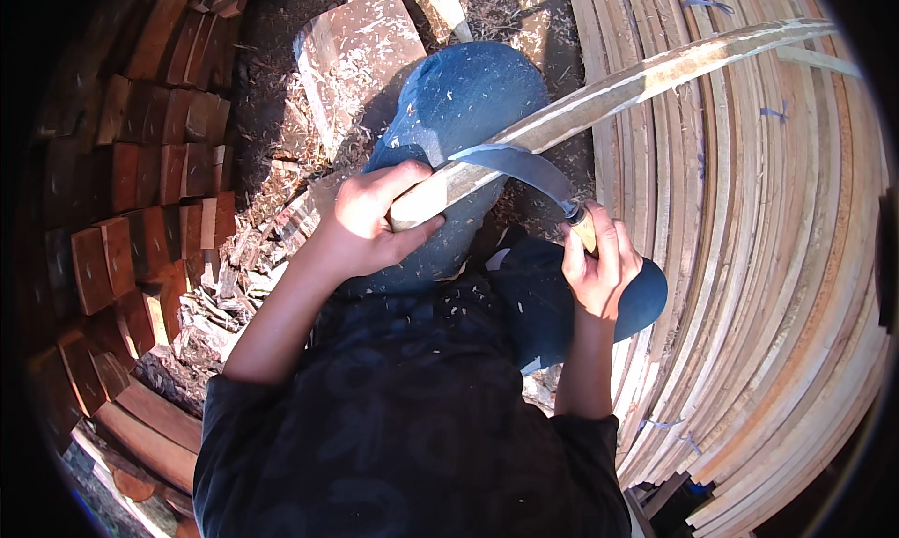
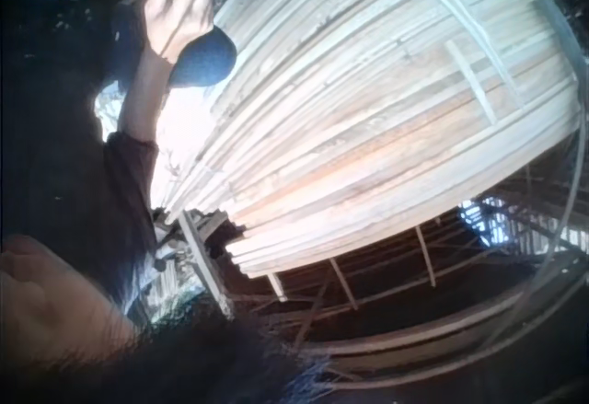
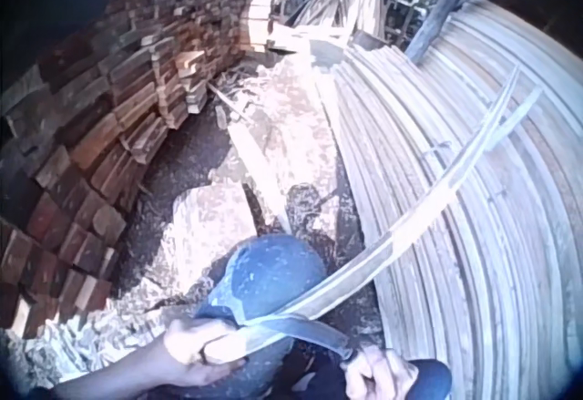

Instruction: The person sits on the ground and uses a curved knife to shave a long, thin piece of wood held against their leg. They repeatedly scrape the blade along the wood to remove thin strips, occasionally adjusting their grip on the wood.

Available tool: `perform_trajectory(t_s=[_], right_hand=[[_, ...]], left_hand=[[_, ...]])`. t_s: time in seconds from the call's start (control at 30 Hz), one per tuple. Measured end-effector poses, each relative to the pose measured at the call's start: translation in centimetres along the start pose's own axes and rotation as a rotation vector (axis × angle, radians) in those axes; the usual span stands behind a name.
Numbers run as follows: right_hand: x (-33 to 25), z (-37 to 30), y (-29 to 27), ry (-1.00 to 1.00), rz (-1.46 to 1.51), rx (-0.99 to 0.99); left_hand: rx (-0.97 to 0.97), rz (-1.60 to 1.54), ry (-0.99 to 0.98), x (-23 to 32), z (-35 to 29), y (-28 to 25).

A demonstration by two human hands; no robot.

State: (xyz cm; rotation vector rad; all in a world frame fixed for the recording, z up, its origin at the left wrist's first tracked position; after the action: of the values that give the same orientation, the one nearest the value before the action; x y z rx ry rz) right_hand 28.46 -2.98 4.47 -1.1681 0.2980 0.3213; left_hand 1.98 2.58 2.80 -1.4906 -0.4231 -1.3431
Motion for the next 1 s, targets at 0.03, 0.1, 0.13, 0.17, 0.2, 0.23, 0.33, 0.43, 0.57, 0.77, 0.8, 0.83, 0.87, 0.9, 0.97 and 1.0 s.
perform_trajectory(t_s=[0.03, 0.1, 0.13, 0.17, 0.2, 0.23, 0.33, 0.43, 0.57, 0.77, 0.8, 0.83, 0.87, 0.9, 0.97, 1.0], right_hand=[[0.4, -0.3, 0.2, 0.024, 0.005, 0.053], [1.2, -0.7, 0.8, 0.066, 0.026, 0.165], [4.3, -0.7, -0.3, 0.413, 0.148, 0.242], [8.7, -0.8, -1.9, 0.764, 0.275, 0.312], [12.1, -1.3, -3.7, 0.839, 0.231, 0.494], [15.3, -2.0, -5.6, 0.748, 0.117, 0.624], [13.9, -1.9, -8.1, 0.772, 0.267, 0.502], [11.7, -3.5, -6.4, 0.676, 0.337, 0.343], [4.6, -3.3, -2.6, 0.523, 0.350, 0.055], [1.3, 0.8, -0.3, 0.200, 0.154, 0.033], [1.9, 1.1, -0.6, 0.176, 0.104, 0.056], [2.3, 1.4, -0.9, 0.153, 0.054, 0.080], [2.5, 1.4, -1.1, 0.184, -0.010, 0.070], [3.2, 1.4, -1.1, 0.175, 0.010, 0.091], [3.8, 1.2, -1.0, 0.187, 0.021, 0.092], [4.2, 1.0, -1.0, 0.178, 0.017, 0.099]], left_hand=[[-0.030, -0.028, -0.049, 0.2, 0.1, 0.1], [-0.083, -0.072, -0.146, 0.5, 0.3, -0.1], [-0.035, -0.076, -0.055, 0.5, 0.3, -0.2], [-0.009, -0.054, -0.028, 0.4, 0.1, -0.4], [0.006, -0.038, 0.002, 0.3, 0.0, -0.5], [0.017, -0.025, 0.035, 0.4, 0.0, -0.5], [0.017, -0.034, 0.030, -0.6, -0.3, -1.0], [0.018, -0.020, 0.040, -0.6, -0.1, -0.5], [-0.017, 0.014, 0.007, -0.5, 0.2, 0.0], [-0.019, 0.018, -0.022, -0.1, 0.5, -0.3], [-0.008, 0.040, -0.020, 0.2, 0.4, -0.2], [0.003, 0.062, -0.019, 0.4, 0.4, -0.2], [0.007, 0.037, -0.034, 0.3, 0.3, 0.0], [0.007, 0.026, -0.026, 0.5, 0.4, 0.1], [0.011, 0.003, -0.012, 0.7, 0.6, 0.2], [0.015, -0.001, -0.008, 0.8, 0.7, 0.2]])
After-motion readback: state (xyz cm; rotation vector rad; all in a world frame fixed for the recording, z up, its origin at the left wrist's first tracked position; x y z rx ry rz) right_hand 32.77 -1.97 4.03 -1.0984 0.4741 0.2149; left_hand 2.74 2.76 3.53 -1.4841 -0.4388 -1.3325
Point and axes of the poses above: each hand's wrist, its own z-axis towards the middle knuckle, its own y-axis out of the palm, x = y × z, the point moved 3 cm from there along z, towards the middle knuckle, and after that the axes turned 9 degrees about y, right-handed, at the moved point
